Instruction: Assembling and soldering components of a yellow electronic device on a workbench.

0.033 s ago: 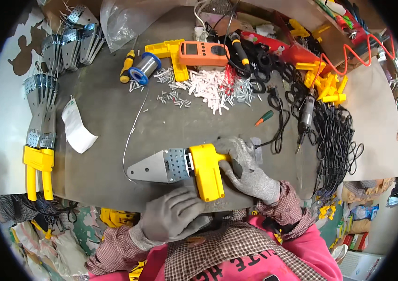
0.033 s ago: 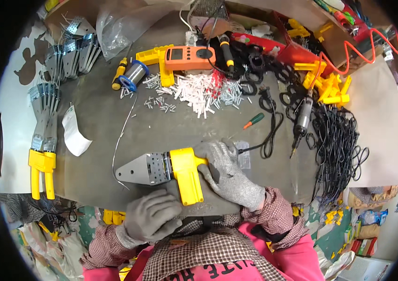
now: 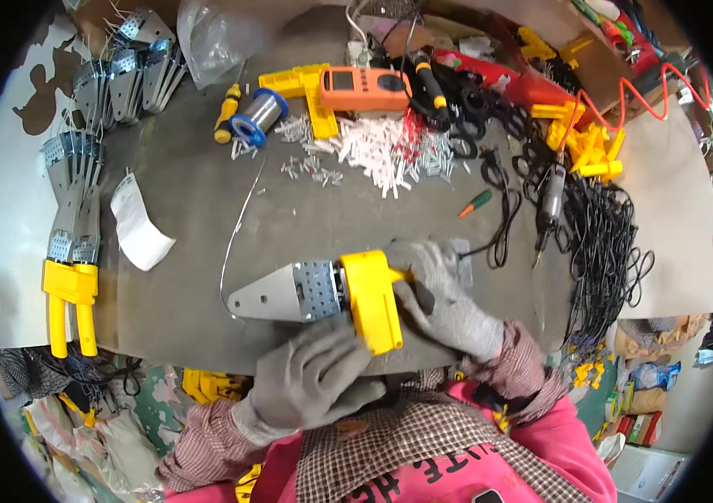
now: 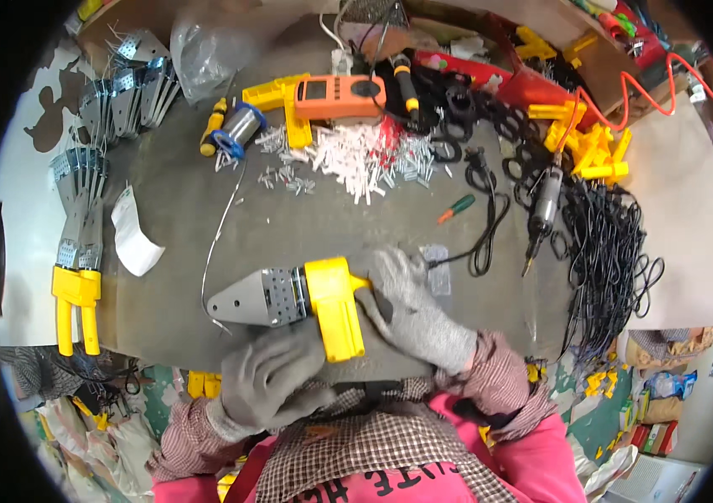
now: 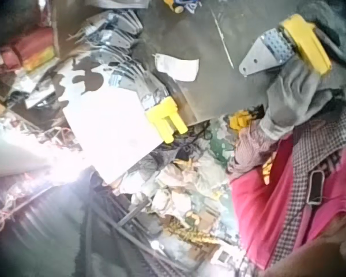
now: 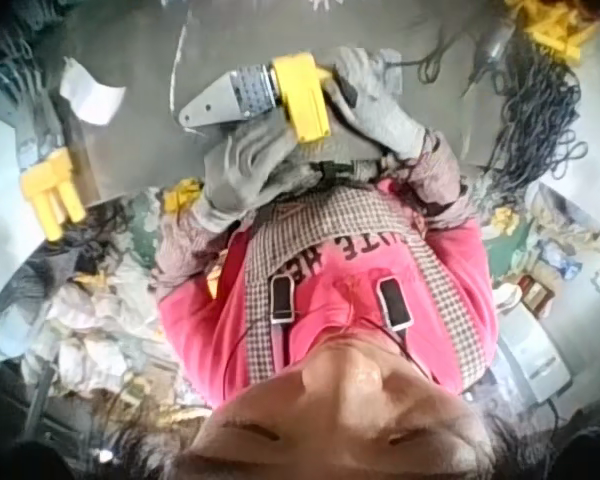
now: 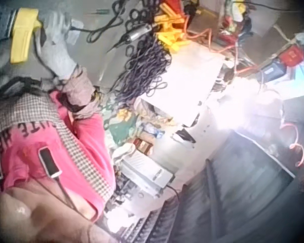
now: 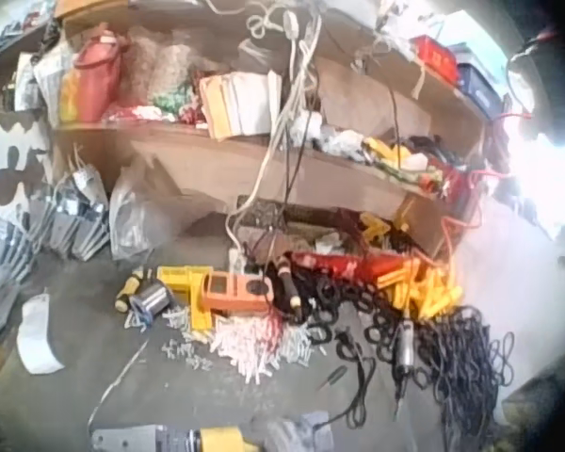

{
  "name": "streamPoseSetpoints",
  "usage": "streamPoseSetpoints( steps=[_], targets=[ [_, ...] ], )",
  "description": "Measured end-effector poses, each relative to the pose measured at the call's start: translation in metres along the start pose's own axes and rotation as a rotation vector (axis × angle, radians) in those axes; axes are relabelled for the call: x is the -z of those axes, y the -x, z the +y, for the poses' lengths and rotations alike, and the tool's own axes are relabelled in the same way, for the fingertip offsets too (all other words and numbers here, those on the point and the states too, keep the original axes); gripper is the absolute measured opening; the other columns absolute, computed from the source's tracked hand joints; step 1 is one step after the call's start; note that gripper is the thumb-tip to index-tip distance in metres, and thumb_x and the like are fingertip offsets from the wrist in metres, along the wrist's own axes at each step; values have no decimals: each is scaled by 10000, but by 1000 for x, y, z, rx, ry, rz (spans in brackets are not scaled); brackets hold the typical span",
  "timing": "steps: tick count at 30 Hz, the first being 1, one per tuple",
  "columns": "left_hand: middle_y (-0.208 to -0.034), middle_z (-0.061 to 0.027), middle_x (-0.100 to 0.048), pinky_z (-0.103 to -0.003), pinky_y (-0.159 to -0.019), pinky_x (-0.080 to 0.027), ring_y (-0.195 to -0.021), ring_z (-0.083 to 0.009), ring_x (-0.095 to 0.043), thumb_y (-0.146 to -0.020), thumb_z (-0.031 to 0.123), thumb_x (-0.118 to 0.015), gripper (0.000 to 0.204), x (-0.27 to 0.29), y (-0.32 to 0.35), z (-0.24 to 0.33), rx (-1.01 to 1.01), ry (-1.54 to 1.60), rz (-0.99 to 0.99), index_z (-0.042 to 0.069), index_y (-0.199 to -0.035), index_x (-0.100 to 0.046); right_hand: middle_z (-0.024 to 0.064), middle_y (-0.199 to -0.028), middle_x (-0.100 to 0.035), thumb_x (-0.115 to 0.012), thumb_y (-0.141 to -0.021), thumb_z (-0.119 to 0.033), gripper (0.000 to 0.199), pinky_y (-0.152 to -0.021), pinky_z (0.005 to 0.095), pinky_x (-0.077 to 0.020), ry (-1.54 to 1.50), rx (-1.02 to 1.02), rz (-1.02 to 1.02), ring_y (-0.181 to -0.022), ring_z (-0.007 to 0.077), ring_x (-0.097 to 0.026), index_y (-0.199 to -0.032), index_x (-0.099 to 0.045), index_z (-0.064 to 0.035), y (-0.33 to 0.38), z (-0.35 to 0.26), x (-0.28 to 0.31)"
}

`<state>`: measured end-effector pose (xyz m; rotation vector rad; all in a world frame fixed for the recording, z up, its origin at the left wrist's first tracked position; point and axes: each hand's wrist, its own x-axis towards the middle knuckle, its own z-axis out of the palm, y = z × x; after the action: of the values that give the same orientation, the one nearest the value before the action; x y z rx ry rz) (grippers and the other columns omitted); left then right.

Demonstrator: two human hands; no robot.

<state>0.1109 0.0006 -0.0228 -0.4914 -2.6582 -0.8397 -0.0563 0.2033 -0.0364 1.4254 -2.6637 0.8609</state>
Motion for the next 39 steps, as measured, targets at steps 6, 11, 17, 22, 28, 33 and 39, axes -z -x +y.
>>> streamPoseSetpoints(
  steps=[6,11,17,22,28,33,39],
  targets=[
    [-1380,-88,-538,-459,-1034,-419,-1268,-269,-503,-746,375,-788,659,-17,-23,-1,3,-253,36,84,-1295,-569,211,-838,-676,-591,-956,-268,245,-681,456,-537,-69,-48,-295,-784,398,-672,-1012,-660,-39,-56,26,42],
    [-1307,-150,-605,-578,-1113,-292,-1237,-359,-540,-797,454,-731,659,48,-105,25,33,-97,94,41,-1287,-577,181,-799,-679,-634,-914,-317,251,-646,491,-536,60,44,44,-722,397,-666,-962,-675,-73,-40,26,21],
    [-1184,-217,-657,-452,-979,-471,-1128,-351,-627,-882,435,-653,576,36,-111,-59,734,79,-97,16,-1269,-569,224,-1000,-680,-596,-924,-234,287,-840,468,-533,-125,-51,-273,-943,385,-662,-1134,-654,-47,-76,31,29],
    [-1080,-159,-693,-444,-857,-518,-1007,-364,-661,-852,341,-705,387,34,-146,-147,856,-326,-113,61,-1110,-641,234,-1003,-665,-612,-893,-135,265,-845,414,-536,129,177,-143,-964,338,-662,-1137,-657,-41,-177,7,-24],
    [-992,-169,-690,-476,-825,-521,-953,-380,-658,-821,137,-638,127,24,-155,-155,641,-35,46,87,-929,-680,206,-889,-687,-640,-870,-128,191,-792,455,-546,89,108,-111,-867,371,-679,-1037,-677,-45,-199,37,-34],
    [-932,-169,-653,-480,-792,-514,-878,-384,-653,-816,158,-672,141,27,-144,-143,542,-309,122,82,-935,-665,190,-903,-676,-668,-847,-131,177,-778,440,-543,155,18,-113,-858,360,-669,-1003,-677,-48,-187,12,-3],
    [-1132,-134,-610,-467,-1014,-403,-1146,-369,-545,-784,89,-710,214,35,-74,-52,165,68,-35,69,-951,-578,149,-872,-642,-635,-836,-51,161,-733,371,-531,-502,-13,-145,-797,297,-649,-996,-635,-38,-72,-17,52]
  ],
)
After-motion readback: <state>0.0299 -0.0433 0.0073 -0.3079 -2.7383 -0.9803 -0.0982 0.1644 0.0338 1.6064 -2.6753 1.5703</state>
